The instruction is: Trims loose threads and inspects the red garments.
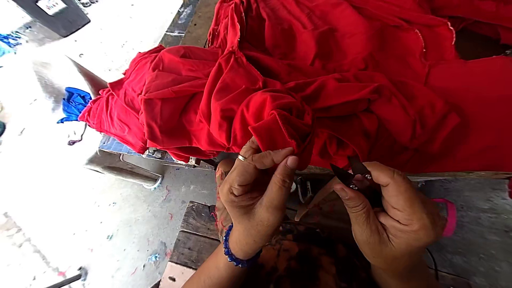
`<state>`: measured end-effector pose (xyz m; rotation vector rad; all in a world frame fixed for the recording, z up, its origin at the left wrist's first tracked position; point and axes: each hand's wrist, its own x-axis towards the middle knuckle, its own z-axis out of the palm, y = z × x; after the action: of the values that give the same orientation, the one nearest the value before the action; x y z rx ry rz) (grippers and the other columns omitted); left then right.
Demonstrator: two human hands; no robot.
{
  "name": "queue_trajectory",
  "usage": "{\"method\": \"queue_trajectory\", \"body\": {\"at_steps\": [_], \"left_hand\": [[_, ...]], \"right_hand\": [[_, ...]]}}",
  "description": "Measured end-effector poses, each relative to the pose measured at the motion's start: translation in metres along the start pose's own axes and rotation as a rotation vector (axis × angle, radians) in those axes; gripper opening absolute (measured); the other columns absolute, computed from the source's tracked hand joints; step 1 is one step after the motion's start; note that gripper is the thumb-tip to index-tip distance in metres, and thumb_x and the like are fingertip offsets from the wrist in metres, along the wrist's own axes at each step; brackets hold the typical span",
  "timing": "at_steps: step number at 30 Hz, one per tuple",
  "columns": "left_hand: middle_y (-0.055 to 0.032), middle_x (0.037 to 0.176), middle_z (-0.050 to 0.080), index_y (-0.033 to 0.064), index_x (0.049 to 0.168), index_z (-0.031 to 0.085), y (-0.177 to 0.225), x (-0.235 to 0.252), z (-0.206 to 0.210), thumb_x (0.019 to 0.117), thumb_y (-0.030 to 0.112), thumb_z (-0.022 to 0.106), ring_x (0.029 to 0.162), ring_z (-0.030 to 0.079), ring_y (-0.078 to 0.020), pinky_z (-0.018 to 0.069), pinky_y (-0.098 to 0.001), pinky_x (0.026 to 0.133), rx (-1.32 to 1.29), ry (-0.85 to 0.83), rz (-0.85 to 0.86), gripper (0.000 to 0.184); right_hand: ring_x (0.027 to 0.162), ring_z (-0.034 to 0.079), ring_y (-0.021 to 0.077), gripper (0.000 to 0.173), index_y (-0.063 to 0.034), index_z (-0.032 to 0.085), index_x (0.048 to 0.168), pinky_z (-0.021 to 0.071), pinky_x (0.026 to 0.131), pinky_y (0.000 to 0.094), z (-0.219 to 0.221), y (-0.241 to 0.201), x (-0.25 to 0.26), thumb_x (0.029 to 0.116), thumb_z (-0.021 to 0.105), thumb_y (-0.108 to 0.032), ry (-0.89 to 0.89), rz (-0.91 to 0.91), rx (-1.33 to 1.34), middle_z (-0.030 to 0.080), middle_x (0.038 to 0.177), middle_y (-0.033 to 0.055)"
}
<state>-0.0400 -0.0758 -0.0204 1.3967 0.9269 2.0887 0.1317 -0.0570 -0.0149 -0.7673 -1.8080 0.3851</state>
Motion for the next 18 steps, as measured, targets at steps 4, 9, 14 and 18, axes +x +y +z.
{"method": "queue_trajectory", "body": {"at_steps": [4,9,14,18], "left_hand": [[0.0037,0.109,0.072,0.0113,0.108,0.075,0.0,-0.002,-0.002,0.099,0.009,0.067,0.102,0.068,-0.0061,0.0587,-0.0243,0.087,-0.013,-0.013,0.015,0.012],[0.0072,0.107,0.069,0.0145,0.107,0.07,0.003,-0.005,-0.001,0.1009,0.015,0.065,0.102,0.066,-0.0029,0.0568,-0.0214,0.089,0.015,-0.083,0.061,0.008],[0.0078,0.108,0.067,0.0139,0.105,0.066,0.004,-0.011,0.004,0.1017,0.016,0.064,0.102,0.065,0.0003,0.0558,-0.0184,0.089,0.066,-0.161,0.08,0.004],[0.0069,0.105,0.067,0.0126,0.104,0.062,0.003,-0.019,0.003,0.1053,0.021,0.058,0.1,0.064,0.0016,0.055,-0.0191,0.091,0.096,-0.202,0.054,0.009]], "right_hand": [[0.079,0.061,-0.002,0.026,-0.0001,0.066,0.1,0.0479,0.073,0.0118,0.001,0.0,0.0,0.1023,0.066,-0.026,-0.034,-0.024,-0.07,0.067,0.084,0.0033],[0.069,0.056,0.0054,0.027,-0.0015,0.067,0.096,0.0432,0.064,0.0179,0.004,-0.001,0.001,0.1024,0.064,-0.027,-0.071,-0.076,-0.181,0.062,0.075,0.0051],[0.069,0.055,0.0082,0.026,-0.0021,0.066,0.098,0.0429,0.065,0.0206,0.007,-0.005,0.004,0.1039,0.061,-0.027,-0.055,-0.112,-0.26,0.06,0.075,0.0059],[0.07,0.059,0.0112,0.027,-0.0018,0.067,0.095,0.0445,0.063,0.0229,0.009,-0.007,0.004,0.1058,0.057,-0.025,-0.059,-0.103,-0.295,0.063,0.075,0.0077]]}}
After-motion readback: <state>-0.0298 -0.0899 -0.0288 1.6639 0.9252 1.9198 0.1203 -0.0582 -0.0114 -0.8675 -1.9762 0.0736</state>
